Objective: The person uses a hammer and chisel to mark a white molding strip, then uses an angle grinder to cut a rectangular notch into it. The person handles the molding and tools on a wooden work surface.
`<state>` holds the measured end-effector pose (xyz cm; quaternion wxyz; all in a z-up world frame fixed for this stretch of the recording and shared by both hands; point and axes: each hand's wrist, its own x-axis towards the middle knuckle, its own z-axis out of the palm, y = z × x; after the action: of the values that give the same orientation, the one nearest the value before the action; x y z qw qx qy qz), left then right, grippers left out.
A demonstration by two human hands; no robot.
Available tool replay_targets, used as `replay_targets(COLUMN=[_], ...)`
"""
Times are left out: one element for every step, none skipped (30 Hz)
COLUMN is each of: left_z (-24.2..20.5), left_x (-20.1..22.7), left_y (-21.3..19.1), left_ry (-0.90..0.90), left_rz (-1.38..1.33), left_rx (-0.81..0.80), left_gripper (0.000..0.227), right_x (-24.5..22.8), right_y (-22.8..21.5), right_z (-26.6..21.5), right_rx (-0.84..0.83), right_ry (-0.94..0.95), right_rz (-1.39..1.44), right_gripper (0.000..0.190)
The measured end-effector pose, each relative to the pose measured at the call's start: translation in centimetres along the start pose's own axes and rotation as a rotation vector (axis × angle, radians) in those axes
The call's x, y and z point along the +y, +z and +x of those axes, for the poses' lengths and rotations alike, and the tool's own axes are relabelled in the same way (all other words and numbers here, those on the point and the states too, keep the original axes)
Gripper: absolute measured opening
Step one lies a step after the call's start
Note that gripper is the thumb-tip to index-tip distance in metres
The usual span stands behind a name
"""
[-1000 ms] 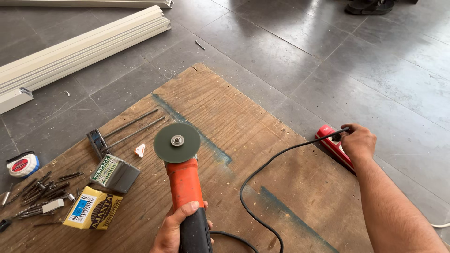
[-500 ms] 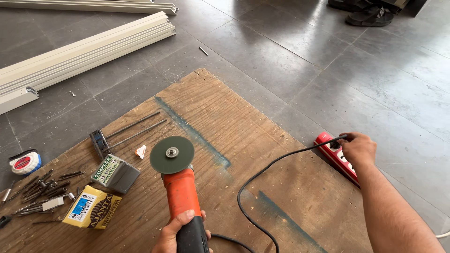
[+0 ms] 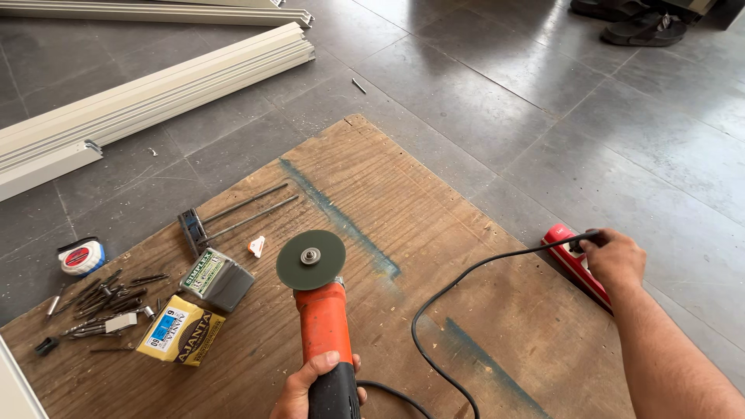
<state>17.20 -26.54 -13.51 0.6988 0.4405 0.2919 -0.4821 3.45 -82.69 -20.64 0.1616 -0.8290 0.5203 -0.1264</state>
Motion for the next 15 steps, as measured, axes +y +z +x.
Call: replay_targets(left_z=[-0.1,-0.2,-0.3,-0.5,-0.6,-0.7,-0.9,-0.8,-0.8,-0.7,-0.6,-0.4,-0.1,0.2,0.6], left_x=[-0.1,0.0,0.0,-0.1,-0.1,-0.2,-0.4,-0.4,-0.6,-0.7,-0.8,-0.9,-1.2,-1.5,-1.9], left_y=[-0.2,-0.4,-0.7,-1.0,-1.3,-1.7,-2.1,-2.3,-2.6,-2.8,-3.1,-3.4,-3.9,-4.6,-5.4], left_ry=[0.015,0.032,0.029,0.023,0.017,0.014,0.010,0.007,0.011,0.017,0.022,-0.008,-0.039,-0.069,-0.061], left_rz=[-0.017,-0.032,-0.056,-0.076,-0.095,-0.086,-0.077,-0.069,-0.078,-0.087,-0.096,-0.106,-0.116,-0.125,-0.106], left_rx=[-0.022,-0.043,-0.060,-0.073,-0.086,-0.094,-0.102,-0.116,-0.128,-0.143,-0.159,-0.162,-0.165,-0.165,-0.230], left_gripper=[0.082,0.083,0.083,0.083,0.083,0.083,0.083,0.083,0.083,0.083,0.083,0.082,0.080,0.078,0.076], right_x=[0.1,0.0,-0.2,-0.5,-1.0,-1.5,-2.3,-3.4,-4.6,-6.1,-7.6,-9.2,-10.7,-12.3,-14.1], right_y=[0.0,0.2,0.2,0.3,0.3,0.0,-0.3,-0.8,-1.5,-2.2,-2.7,-3.0,-3.0,-2.6,-2.1], right_z=[-0.2,-0.4,-0.6,-1.2,-1.9,-2.8,-3.9,-5.0,-6.4,-8.1,-10.3,-12.9,-16.0,-19.7,-23.2], right_rx=[0.023,0.045,0.067,0.133,0.200,0.263,0.312,0.366,0.420,0.424,0.428,0.429,0.281,0.123,-0.152], right_ry=[0.000,-0.001,-0.001,-0.020,-0.038,-0.057,-0.055,-0.056,-0.056,-0.061,-0.067,-0.075,-0.061,-0.047,-0.106], right_rz=[0.037,0.077,0.117,0.081,0.046,0.008,0.025,0.041,0.058,0.160,0.262,0.364,0.585,0.802,1.018], right_gripper=[0.038,0.048,0.059,0.060,0.062,0.064,0.062,0.060,0.059,0.054,0.049,0.043,0.038,0.033,0.032])
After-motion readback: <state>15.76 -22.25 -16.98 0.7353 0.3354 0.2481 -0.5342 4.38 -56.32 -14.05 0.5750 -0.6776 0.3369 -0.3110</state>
